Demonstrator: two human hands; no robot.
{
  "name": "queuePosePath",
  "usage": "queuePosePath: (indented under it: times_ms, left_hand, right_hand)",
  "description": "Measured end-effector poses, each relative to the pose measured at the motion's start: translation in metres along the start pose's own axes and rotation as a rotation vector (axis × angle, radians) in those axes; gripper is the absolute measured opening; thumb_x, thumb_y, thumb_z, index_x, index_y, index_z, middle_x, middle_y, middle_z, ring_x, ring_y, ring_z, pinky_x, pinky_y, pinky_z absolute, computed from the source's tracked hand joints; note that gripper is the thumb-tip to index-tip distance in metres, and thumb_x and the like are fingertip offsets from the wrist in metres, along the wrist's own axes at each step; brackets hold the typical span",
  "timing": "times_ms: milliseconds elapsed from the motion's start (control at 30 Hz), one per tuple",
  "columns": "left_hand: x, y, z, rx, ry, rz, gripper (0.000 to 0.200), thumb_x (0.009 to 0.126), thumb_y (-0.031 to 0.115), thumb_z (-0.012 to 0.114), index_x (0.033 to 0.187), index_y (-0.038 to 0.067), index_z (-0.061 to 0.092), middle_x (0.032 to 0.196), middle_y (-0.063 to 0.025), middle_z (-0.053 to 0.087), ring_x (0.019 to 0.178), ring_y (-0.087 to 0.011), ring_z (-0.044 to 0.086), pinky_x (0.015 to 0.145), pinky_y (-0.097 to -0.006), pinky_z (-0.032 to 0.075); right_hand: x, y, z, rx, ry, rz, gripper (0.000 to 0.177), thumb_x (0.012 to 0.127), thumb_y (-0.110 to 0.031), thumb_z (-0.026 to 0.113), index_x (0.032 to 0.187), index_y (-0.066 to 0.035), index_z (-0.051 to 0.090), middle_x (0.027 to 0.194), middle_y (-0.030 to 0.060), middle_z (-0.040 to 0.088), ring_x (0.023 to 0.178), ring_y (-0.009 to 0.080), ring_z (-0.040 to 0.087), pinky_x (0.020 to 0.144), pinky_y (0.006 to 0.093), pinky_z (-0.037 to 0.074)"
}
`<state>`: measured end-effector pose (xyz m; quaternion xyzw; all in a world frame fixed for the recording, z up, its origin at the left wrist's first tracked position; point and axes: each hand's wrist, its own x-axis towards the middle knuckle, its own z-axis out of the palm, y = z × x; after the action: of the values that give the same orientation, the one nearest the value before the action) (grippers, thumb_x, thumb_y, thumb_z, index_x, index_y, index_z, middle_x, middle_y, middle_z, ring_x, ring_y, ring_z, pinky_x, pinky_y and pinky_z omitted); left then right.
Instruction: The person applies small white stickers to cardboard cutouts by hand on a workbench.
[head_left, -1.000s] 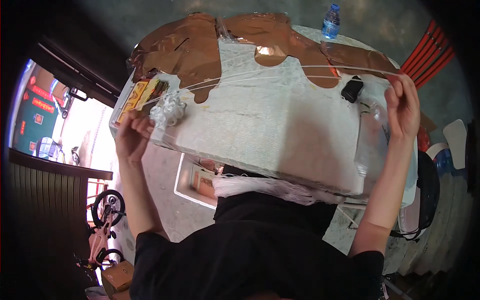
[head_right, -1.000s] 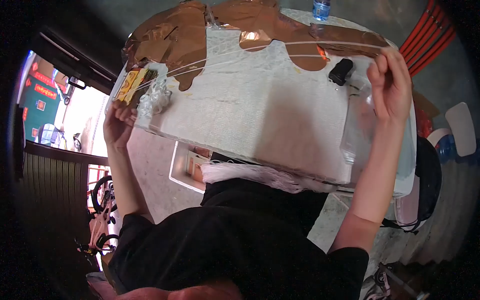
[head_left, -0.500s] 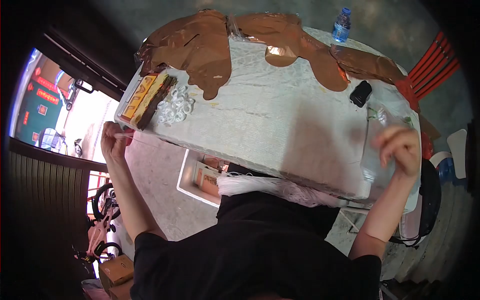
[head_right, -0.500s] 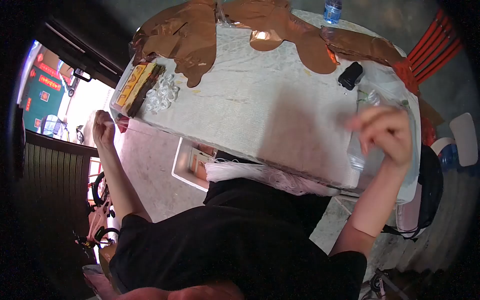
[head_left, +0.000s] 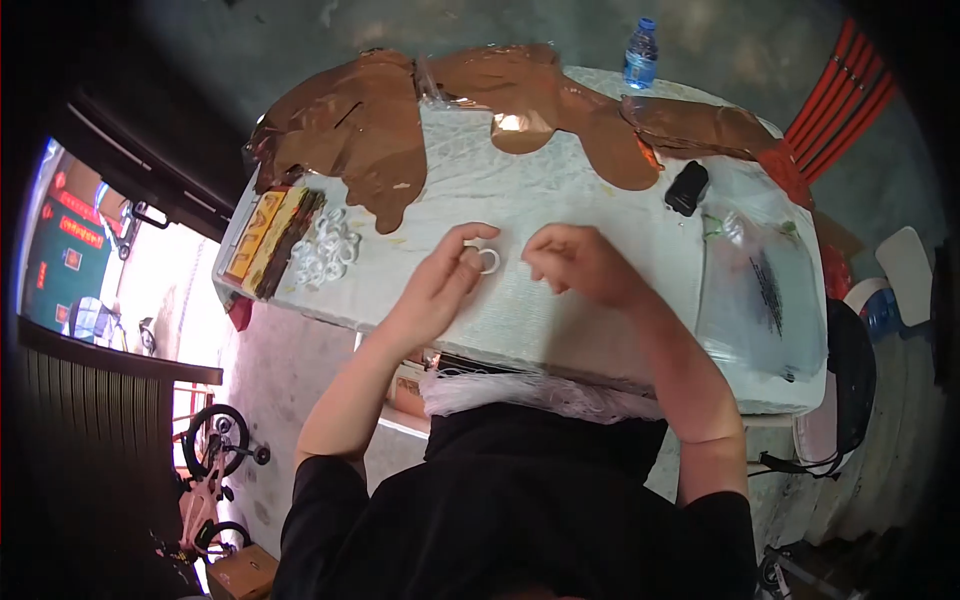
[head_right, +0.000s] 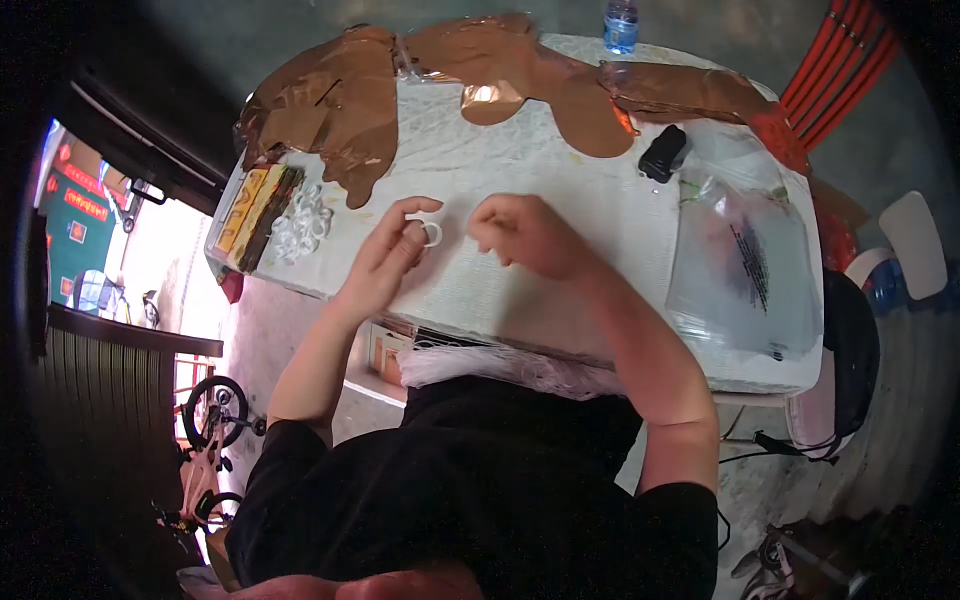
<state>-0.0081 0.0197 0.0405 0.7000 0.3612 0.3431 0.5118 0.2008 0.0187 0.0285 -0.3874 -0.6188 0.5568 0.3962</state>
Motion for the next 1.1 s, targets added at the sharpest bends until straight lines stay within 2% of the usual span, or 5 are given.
queuePosePath:
  times_ms: [233, 500, 700, 800, 1100]
  left_hand:
    - [0.017, 0.003, 0.024, 0.363, -0.161, 0.026, 0.027, 0.089, 0.013, 0.039, 0.115, 0.007, 0.038, 0.066, -0.0064, 0.048, 0.062, -0.0145, 0.047, 0.059, -0.0258, 0.039]
    - [0.03, -0.034, 0.053, 0.237, 0.174, 0.291, 0.015, 0.086, 0.012, 0.046, 0.085, 0.0, 0.055, 0.073, -0.0111, 0.056, 0.064, -0.0224, 0.055, 0.059, -0.032, 0.042]
    - [0.027, -0.01, 0.048, 0.321, 0.008, 0.207, 0.011, 0.082, 0.009, 0.051, 0.077, -0.001, 0.052, 0.069, -0.0101, 0.055, 0.062, -0.0191, 0.054, 0.057, -0.029, 0.041]
    - [0.035, -0.011, 0.036, 0.253, 0.101, 0.215, 0.013, 0.083, 0.009, 0.05, 0.076, -0.001, 0.052, 0.067, -0.0091, 0.053, 0.061, -0.0164, 0.052, 0.056, -0.0275, 0.041]
    - [0.024, -0.004, 0.043, 0.213, -0.14, 0.076, 0.015, 0.086, 0.013, 0.047, 0.079, 0.0, 0.052, 0.064, -0.0066, 0.051, 0.059, -0.0123, 0.047, 0.055, -0.0252, 0.039]
  right_hand:
    - [-0.002, 0.017, 0.0, 0.075, -0.155, 0.066, 0.017, 0.084, -0.017, 0.051, 0.078, -0.002, 0.055, 0.065, 0.0038, 0.056, 0.052, 0.0076, 0.051, 0.047, 0.0206, 0.04]
    - [-0.002, 0.007, -0.011, 0.544, 0.121, 0.091, 0.017, 0.08, -0.017, 0.056, 0.08, 0.0, 0.06, 0.067, 0.0054, 0.06, 0.047, 0.0079, 0.052, 0.041, 0.019, 0.036]
    - [0.001, 0.018, -0.01, 0.081, 0.192, -0.025, 0.017, 0.08, -0.017, 0.054, 0.076, -0.003, 0.063, 0.071, 0.0065, 0.063, 0.042, 0.0062, 0.049, 0.037, 0.0182, 0.033]
    - [-0.004, 0.011, -0.015, 0.161, -0.083, 0.139, 0.019, 0.081, -0.018, 0.051, 0.08, -0.003, 0.063, 0.074, 0.0069, 0.064, 0.042, 0.0057, 0.049, 0.038, 0.0175, 0.032]
    - [-0.001, 0.015, -0.013, 0.131, 0.127, 0.102, 0.021, 0.082, -0.019, 0.05, 0.088, -0.002, 0.061, 0.079, 0.0088, 0.064, 0.041, 0.0073, 0.05, 0.037, 0.0176, 0.032]
